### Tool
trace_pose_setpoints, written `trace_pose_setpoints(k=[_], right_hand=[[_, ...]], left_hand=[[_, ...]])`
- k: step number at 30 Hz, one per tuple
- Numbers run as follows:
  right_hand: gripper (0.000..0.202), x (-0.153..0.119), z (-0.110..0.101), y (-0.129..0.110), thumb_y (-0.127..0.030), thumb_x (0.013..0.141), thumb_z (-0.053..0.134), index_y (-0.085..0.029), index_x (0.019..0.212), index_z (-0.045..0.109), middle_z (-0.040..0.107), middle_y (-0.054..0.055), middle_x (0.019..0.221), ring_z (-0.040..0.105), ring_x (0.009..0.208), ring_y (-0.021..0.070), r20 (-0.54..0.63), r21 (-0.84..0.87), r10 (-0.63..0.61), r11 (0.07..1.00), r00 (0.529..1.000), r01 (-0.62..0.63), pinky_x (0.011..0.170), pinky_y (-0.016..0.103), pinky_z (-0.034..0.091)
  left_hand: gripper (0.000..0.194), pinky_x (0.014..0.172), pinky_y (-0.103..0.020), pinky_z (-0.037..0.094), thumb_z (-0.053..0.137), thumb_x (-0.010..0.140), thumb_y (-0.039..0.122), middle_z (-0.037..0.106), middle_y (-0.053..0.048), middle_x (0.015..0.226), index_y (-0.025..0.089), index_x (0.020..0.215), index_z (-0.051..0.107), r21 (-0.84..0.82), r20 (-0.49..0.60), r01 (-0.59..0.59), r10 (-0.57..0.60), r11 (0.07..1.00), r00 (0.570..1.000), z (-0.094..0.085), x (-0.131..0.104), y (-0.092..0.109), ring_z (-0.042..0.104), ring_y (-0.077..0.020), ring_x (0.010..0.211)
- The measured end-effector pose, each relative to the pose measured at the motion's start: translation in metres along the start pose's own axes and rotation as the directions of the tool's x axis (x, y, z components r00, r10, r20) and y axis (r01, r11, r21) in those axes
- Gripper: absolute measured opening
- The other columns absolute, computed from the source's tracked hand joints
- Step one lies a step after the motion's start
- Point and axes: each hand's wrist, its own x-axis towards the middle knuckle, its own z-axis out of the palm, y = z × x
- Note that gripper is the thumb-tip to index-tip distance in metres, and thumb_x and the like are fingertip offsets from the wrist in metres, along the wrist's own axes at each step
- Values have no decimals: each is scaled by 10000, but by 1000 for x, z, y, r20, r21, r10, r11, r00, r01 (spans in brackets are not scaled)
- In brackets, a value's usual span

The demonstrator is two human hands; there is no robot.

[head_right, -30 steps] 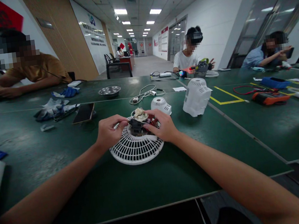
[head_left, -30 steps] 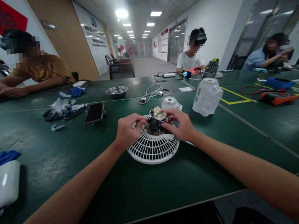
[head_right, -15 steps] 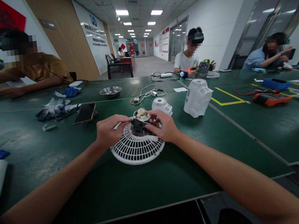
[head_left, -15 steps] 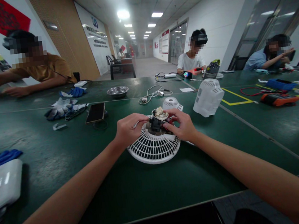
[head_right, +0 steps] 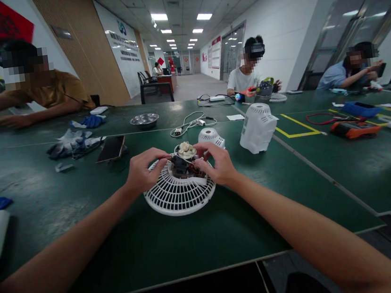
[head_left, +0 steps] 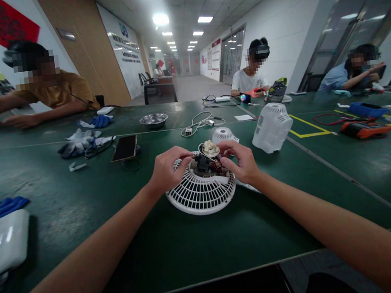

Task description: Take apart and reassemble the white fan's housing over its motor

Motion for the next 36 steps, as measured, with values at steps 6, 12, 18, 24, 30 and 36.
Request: trace_pose_setpoints(k=[6,12,18,24,30,36], right_hand=[[193,1,-1,1,-349,898,717,-217,1037,696,724,33,898,665,763,170,-62,17,95,995,994,-94,737,353,592],[209,2,8,0,-369,875,751,-210,965,650,724,20,826,674,714,149,-68,254,257,939,964,-233,646,293,564],[251,6,9,3,-416,857,771,-203,884,640,694,-9,708,634,608,129,-3,363,338,877,941,-314,574,270,524],[204,4,4,4,-365,846,773,-198,921,683,714,14,778,659,684,148,10,283,282,919,959,-273,637,295,554],[174,2,-1,9,-293,804,785,-209,932,702,710,12,812,661,717,158,23,98,119,988,993,-121,709,336,594],[82,5,-7,3,-281,871,729,-232,936,719,756,26,863,698,761,173,15,-164,-37,986,999,39,750,353,588]], left_hand=[[96,739,-328,567,614,943,197,763,-67,876,180,919,705,12,-11,19,-19,1000,1000,1,-1,0,711,-195,799],[77,732,-324,576,641,918,177,770,-59,856,185,885,710,-11,-62,15,-16,1000,998,2,-1,3,719,-191,784],[80,736,-326,589,642,913,172,778,-59,862,188,903,720,-16,-93,23,-25,1000,995,4,-2,6,725,-189,785],[74,726,-326,584,638,908,163,769,-61,853,184,895,707,-18,-78,17,-18,1000,997,4,-3,4,716,-188,778],[56,741,-333,584,647,903,188,765,-64,864,188,908,703,-20,-75,15,-17,1000,997,4,-4,3,715,-194,786],[56,722,-331,580,645,903,184,758,-60,859,186,917,700,-17,-72,-5,4,1000,997,4,-4,2,710,-194,778]])
